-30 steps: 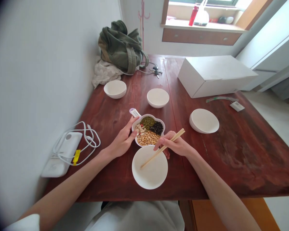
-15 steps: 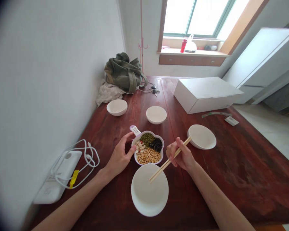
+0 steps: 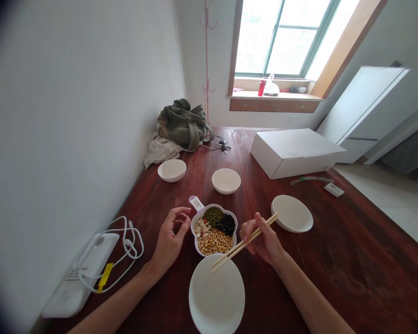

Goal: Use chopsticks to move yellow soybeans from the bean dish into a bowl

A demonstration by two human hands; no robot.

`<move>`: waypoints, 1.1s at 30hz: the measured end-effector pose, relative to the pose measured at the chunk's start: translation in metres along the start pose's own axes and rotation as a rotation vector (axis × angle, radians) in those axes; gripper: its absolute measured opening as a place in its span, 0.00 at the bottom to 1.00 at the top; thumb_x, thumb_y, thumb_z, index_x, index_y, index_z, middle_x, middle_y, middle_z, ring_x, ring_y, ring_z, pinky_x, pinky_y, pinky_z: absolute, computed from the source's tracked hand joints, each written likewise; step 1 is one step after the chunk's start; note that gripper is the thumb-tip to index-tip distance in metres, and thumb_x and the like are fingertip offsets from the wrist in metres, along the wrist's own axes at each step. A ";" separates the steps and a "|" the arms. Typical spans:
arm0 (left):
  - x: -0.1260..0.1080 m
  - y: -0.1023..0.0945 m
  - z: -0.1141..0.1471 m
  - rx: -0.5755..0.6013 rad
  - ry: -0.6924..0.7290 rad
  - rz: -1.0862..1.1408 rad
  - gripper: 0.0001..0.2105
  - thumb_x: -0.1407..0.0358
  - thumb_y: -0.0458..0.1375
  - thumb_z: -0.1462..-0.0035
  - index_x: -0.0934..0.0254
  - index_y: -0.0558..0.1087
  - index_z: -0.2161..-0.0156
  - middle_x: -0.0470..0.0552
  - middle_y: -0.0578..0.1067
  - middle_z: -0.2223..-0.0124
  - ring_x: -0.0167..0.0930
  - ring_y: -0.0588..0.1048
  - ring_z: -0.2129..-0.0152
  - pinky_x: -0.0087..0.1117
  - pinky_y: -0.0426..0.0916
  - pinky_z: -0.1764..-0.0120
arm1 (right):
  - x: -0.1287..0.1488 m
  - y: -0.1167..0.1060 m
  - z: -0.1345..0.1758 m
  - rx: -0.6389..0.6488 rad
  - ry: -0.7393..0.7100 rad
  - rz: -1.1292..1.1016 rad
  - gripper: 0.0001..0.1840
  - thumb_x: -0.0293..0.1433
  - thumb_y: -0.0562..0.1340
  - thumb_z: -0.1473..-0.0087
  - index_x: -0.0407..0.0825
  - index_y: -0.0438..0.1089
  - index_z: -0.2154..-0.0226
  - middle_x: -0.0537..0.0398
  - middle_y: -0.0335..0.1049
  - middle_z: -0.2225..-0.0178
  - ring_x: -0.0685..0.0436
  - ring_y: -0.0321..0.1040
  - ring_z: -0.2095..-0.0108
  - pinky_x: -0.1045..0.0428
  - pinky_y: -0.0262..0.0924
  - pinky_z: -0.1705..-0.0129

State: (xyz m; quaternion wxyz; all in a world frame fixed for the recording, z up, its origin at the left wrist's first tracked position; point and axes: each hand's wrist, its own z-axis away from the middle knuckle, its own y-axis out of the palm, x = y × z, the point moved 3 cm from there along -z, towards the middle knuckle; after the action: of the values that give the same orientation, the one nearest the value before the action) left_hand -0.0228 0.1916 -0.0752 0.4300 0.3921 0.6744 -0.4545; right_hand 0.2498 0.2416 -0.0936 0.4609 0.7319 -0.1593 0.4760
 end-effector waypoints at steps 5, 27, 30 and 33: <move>-0.006 -0.001 0.004 0.018 0.015 0.049 0.08 0.59 0.58 0.32 0.61 0.76 0.58 0.48 0.77 0.64 0.30 0.74 0.68 0.31 0.70 0.63 | -0.001 -0.001 -0.001 -0.001 0.002 -0.006 0.36 0.51 0.52 0.28 0.47 0.81 0.74 0.54 0.60 0.81 0.51 0.55 0.83 0.54 0.42 0.84; -0.022 0.003 0.027 0.350 0.640 0.026 0.11 0.63 0.56 0.35 0.64 0.67 0.70 0.42 0.63 0.79 0.22 0.60 0.82 0.28 0.52 0.75 | -0.007 0.000 0.000 -0.027 0.050 -0.065 0.34 0.49 0.55 0.28 0.45 0.80 0.75 0.54 0.62 0.79 0.53 0.60 0.81 0.54 0.44 0.80; -0.019 0.007 0.028 0.366 0.660 0.037 0.13 0.64 0.56 0.37 0.63 0.62 0.72 0.41 0.58 0.80 0.22 0.57 0.83 0.29 0.50 0.76 | -0.009 -0.001 0.000 -0.027 0.026 -0.064 0.35 0.47 0.54 0.27 0.45 0.79 0.76 0.53 0.63 0.80 0.53 0.59 0.82 0.53 0.44 0.80; -0.015 0.011 0.031 0.395 0.681 0.050 0.14 0.65 0.57 0.39 0.62 0.58 0.74 0.39 0.54 0.80 0.22 0.54 0.84 0.29 0.47 0.76 | -0.010 -0.002 0.000 -0.030 0.024 -0.074 0.35 0.46 0.54 0.26 0.45 0.78 0.77 0.52 0.65 0.80 0.53 0.60 0.82 0.53 0.43 0.79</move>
State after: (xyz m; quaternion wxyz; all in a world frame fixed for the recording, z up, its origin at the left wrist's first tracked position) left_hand -0.0009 0.1632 -0.0708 0.1090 0.6119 0.6683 -0.4088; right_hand 0.2464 0.2405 -0.1030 0.4911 0.7244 -0.1336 0.4650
